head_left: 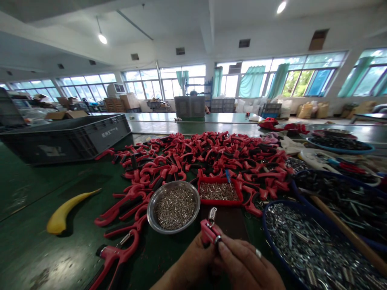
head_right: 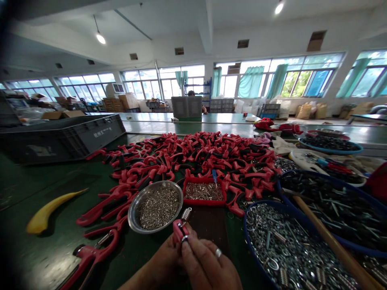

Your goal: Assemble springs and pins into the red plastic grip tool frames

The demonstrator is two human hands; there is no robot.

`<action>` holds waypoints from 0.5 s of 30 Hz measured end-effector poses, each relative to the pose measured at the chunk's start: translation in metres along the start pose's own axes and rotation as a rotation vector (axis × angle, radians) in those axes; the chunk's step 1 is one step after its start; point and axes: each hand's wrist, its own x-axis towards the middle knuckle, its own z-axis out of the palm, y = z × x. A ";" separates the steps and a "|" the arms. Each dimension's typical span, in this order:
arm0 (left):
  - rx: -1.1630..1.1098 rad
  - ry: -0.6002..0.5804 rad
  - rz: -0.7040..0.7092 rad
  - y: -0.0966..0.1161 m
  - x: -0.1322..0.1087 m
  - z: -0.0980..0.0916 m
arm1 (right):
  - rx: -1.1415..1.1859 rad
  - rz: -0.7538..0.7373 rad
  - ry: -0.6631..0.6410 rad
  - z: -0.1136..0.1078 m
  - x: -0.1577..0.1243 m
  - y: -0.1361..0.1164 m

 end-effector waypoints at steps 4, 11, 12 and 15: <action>0.028 0.194 -0.016 -0.002 0.006 0.010 | 0.008 0.227 0.064 0.014 -0.006 0.006; 0.229 0.373 -0.043 -0.001 0.005 0.018 | -0.062 0.321 -0.074 0.023 -0.033 0.017; 0.287 0.383 -0.037 -0.002 0.005 0.018 | 0.009 0.388 -0.130 0.021 -0.032 0.018; 0.365 0.391 -0.021 -0.007 0.003 0.018 | 0.390 0.727 -0.317 0.016 -0.023 0.016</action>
